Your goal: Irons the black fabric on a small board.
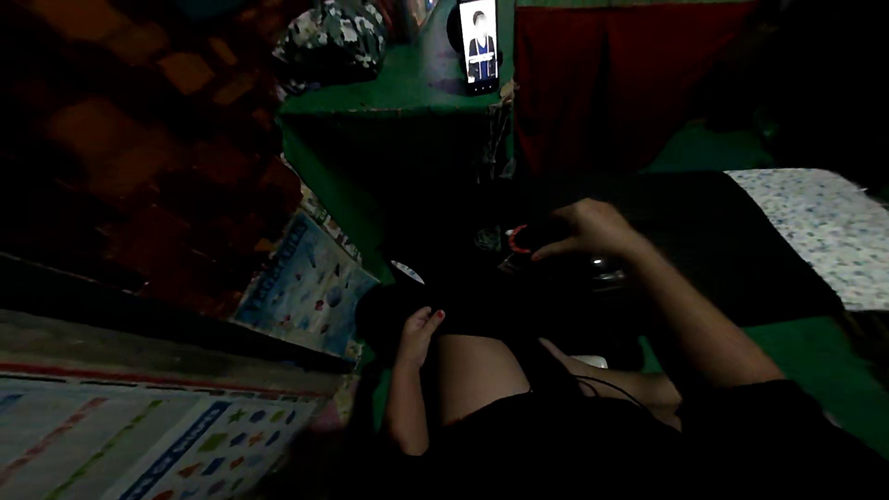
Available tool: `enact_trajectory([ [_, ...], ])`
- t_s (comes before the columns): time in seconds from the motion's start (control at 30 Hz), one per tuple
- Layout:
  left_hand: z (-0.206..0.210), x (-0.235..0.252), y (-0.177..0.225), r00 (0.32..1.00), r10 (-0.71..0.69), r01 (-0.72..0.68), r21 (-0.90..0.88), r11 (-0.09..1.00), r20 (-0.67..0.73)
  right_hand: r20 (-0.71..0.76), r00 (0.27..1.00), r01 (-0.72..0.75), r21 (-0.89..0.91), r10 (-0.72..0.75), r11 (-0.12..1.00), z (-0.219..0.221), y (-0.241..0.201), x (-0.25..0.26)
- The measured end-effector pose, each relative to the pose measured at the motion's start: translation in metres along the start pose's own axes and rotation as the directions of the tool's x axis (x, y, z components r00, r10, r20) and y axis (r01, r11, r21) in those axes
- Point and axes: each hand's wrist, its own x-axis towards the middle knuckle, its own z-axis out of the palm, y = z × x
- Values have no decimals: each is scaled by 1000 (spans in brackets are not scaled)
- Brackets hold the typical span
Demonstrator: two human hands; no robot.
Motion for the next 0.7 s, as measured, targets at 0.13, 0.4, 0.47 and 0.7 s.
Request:
enact_trajectory([
  [0.13,-1,0,2,1000,6,-6,-3,1000,13,16,999,42,-85,-41,996,32,-58,44],
  [0.4,-1,4,3,997,68,-68,-14,998,30,29,991,-132,-68,134,989,64,-133,122],
  [0.47,-1,5,7,997,72,-73,21,997,30,25,989,-143,-58,144,988,66,-139,135],
  [0.7,16,6,31,996,-27,41,155,987,-88,70,993,-84,-86,90,993,61,-135,130],
])
